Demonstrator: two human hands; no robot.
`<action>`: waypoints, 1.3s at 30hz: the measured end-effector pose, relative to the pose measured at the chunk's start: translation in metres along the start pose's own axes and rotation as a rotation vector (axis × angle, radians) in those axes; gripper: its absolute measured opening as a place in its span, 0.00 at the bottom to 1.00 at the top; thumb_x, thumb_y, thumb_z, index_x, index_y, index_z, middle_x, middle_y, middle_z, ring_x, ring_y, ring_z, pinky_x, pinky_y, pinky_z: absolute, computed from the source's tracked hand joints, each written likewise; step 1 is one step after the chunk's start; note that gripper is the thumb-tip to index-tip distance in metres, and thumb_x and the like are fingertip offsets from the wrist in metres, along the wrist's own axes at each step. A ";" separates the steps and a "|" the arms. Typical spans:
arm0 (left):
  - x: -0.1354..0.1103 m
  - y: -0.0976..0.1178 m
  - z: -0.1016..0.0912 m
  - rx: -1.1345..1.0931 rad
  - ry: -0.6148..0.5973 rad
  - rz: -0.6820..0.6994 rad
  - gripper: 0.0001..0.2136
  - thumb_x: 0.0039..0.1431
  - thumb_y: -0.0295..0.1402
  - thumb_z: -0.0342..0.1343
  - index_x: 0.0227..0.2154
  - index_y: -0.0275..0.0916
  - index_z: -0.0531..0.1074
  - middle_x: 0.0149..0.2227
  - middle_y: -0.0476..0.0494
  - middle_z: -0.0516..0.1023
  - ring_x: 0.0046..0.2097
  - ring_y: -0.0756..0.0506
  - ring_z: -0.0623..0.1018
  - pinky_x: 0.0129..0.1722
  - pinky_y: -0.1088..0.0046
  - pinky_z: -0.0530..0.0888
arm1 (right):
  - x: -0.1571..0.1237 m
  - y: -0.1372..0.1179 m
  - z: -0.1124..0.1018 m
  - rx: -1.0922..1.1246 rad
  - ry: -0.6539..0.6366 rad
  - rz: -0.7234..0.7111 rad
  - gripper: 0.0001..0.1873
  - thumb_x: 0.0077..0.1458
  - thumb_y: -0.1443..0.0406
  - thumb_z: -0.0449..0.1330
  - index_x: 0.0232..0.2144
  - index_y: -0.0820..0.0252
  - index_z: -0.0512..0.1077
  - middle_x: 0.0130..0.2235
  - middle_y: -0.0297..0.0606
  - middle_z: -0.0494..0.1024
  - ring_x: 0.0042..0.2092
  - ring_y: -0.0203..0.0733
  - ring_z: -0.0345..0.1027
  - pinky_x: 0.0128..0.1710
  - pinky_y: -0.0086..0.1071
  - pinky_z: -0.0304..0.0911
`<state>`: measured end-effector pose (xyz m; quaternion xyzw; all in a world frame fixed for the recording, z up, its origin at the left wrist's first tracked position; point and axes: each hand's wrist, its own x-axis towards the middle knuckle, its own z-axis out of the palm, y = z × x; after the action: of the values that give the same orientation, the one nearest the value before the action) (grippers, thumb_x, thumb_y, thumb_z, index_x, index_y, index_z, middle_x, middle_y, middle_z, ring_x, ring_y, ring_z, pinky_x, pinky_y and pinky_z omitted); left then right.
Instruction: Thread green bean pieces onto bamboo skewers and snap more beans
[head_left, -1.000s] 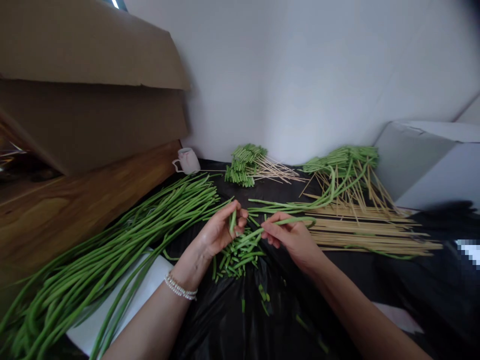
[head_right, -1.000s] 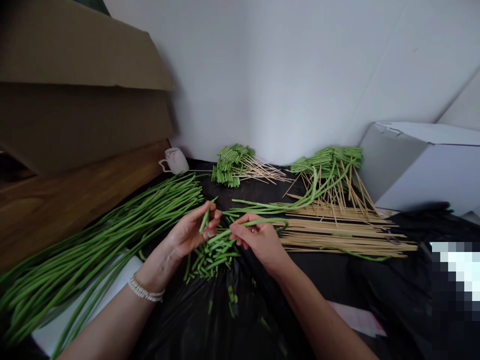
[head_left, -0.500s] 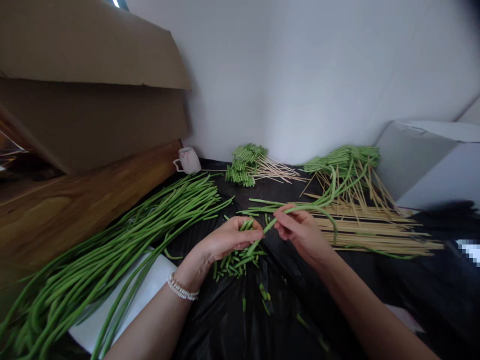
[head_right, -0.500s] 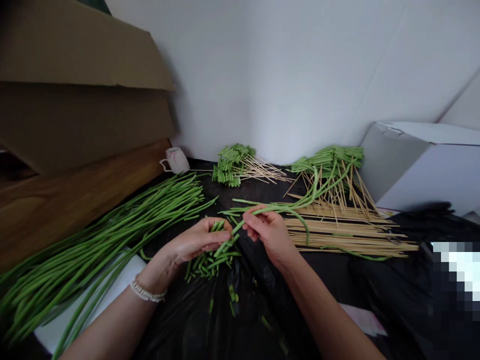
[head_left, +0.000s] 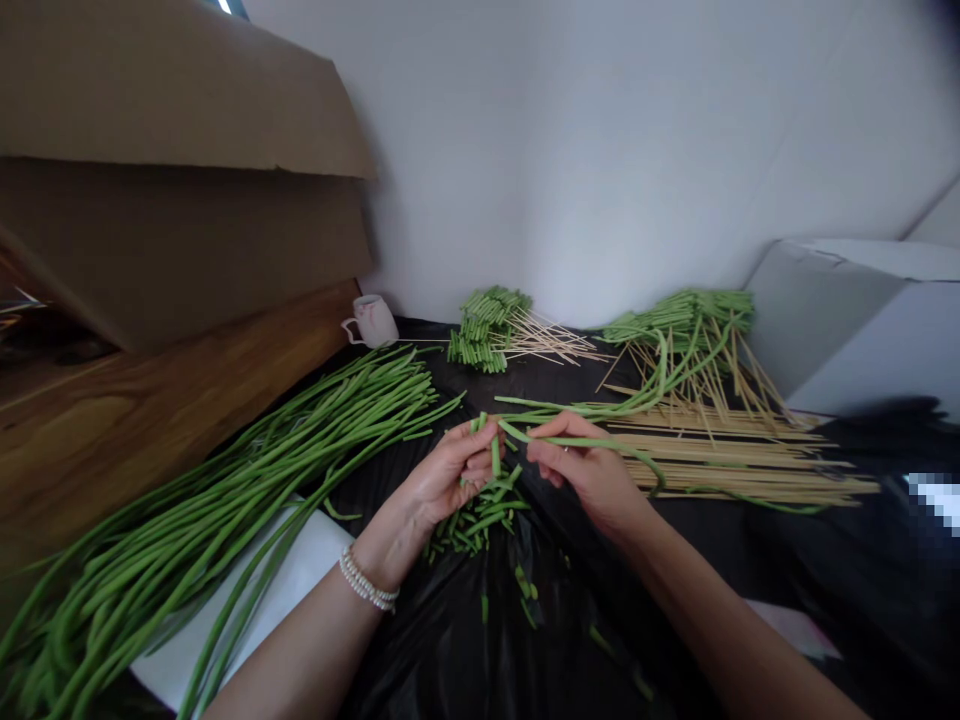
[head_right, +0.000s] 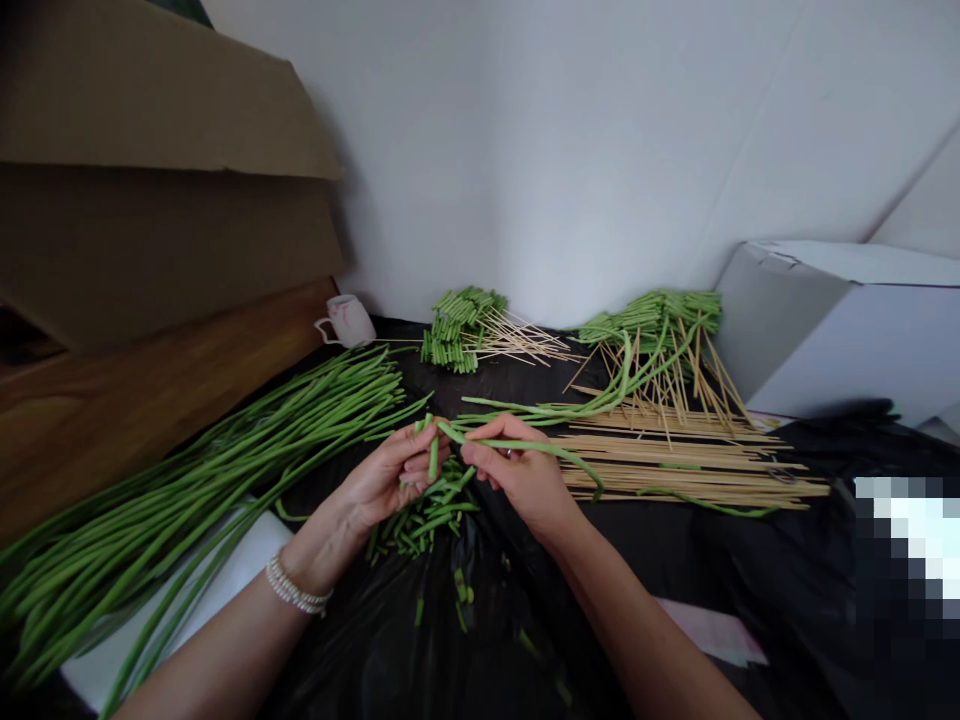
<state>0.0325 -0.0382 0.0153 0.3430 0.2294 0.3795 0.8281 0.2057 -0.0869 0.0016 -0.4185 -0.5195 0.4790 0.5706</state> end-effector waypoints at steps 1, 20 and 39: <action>0.001 0.003 -0.002 -0.089 0.000 0.016 0.04 0.57 0.26 0.58 0.33 0.31 0.68 0.23 0.56 0.56 0.19 0.60 0.54 0.15 0.88 0.53 | -0.002 0.000 0.003 -0.043 -0.021 0.000 0.09 0.47 0.59 0.66 0.30 0.57 0.74 0.22 0.28 0.71 0.24 0.31 0.61 0.23 0.27 0.56; -0.008 0.005 0.003 0.537 -0.138 -0.113 0.16 0.51 0.40 0.63 0.37 0.33 0.72 0.23 0.51 0.69 0.18 0.60 0.53 0.17 0.80 0.44 | 0.004 -0.013 -0.010 0.310 0.015 0.090 0.11 0.46 0.59 0.67 0.31 0.56 0.71 0.22 0.27 0.70 0.22 0.29 0.58 0.21 0.25 0.51; -0.002 -0.003 0.006 0.447 0.036 0.054 0.13 0.48 0.37 0.66 0.29 0.34 0.71 0.24 0.49 0.72 0.18 0.59 0.55 0.17 0.82 0.48 | 0.006 -0.002 -0.009 0.115 0.068 0.014 0.13 0.47 0.57 0.67 0.26 0.58 0.69 0.24 0.30 0.73 0.22 0.30 0.60 0.20 0.25 0.54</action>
<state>0.0360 -0.0438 0.0170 0.5173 0.3134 0.3470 0.7168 0.2154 -0.0815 0.0039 -0.4048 -0.4684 0.4975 0.6077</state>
